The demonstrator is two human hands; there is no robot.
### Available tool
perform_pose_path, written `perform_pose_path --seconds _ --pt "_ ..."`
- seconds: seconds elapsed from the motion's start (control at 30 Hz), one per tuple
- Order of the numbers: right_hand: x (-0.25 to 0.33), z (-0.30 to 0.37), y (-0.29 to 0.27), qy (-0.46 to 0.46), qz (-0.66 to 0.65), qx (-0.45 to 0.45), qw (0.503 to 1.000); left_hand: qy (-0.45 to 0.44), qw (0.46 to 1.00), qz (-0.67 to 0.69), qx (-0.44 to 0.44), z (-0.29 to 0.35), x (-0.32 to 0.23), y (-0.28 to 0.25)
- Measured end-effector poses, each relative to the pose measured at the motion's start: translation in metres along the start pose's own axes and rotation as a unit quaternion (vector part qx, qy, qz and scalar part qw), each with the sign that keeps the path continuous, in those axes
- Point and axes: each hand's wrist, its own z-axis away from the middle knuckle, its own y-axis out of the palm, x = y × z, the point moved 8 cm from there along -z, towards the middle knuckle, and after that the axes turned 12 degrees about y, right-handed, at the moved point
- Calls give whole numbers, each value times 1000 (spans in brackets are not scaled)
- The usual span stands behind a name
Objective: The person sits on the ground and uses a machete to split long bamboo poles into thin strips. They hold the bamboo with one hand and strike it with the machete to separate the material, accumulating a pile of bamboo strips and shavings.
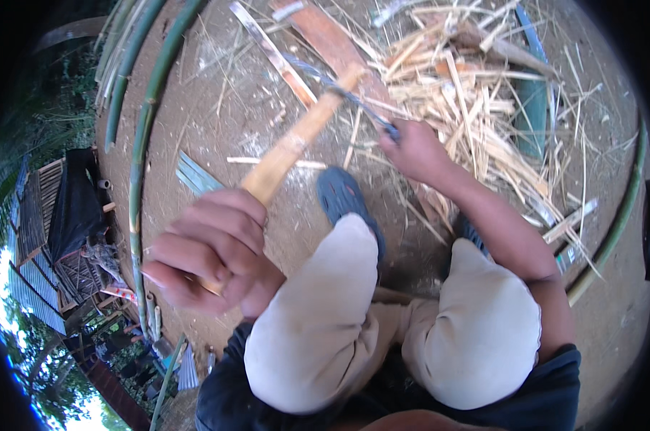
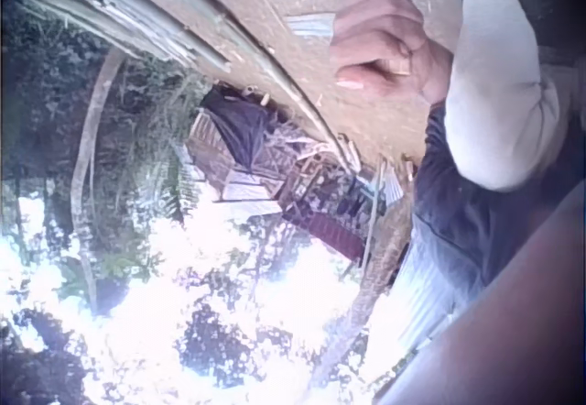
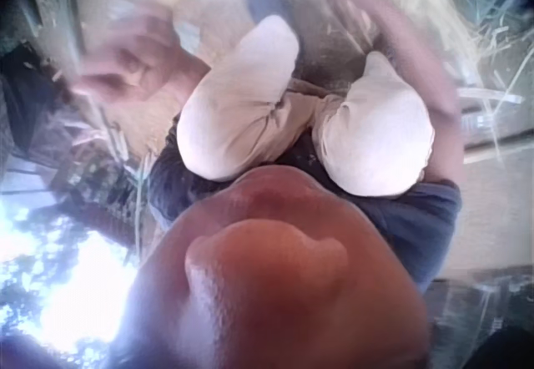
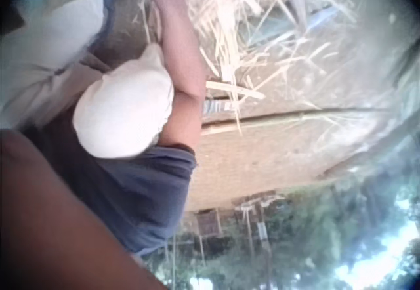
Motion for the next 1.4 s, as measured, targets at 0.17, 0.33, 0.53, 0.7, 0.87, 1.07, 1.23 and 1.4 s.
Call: perform_pose_path --seconds 0.17,0.33,0.53,0.7,0.87,1.07,1.23,1.4 --pt "-1 -15 5 -18 30 3 999 -11 1000 9 -27 -8 -4 -14" --pt "-24 -35 -4 29 102 -50 993 -16 999 15 -37 3 15 -20" --pt "-20 -27 -16 33 125 -27 991 -26 999 14 -29 -11 7 -22" --pt "8 -8 11 10 113 -15 993 -26 999 8 -42 -13 2 -31" --pt "-42 -43 6 61 94 12 994 -36 999 23 -30 -21 13 -28" --pt "-59 -64 7 77 95 -41 992 -36 995 16 -89 -33 20 -50" --pt "-77 -75 7 102 50 -26 993 -55 994 -38 -91 -108 60 -96" --pt "-72 -75 12 115 -23 -9 993 -112 967 -74 -215 -191 141 -135"
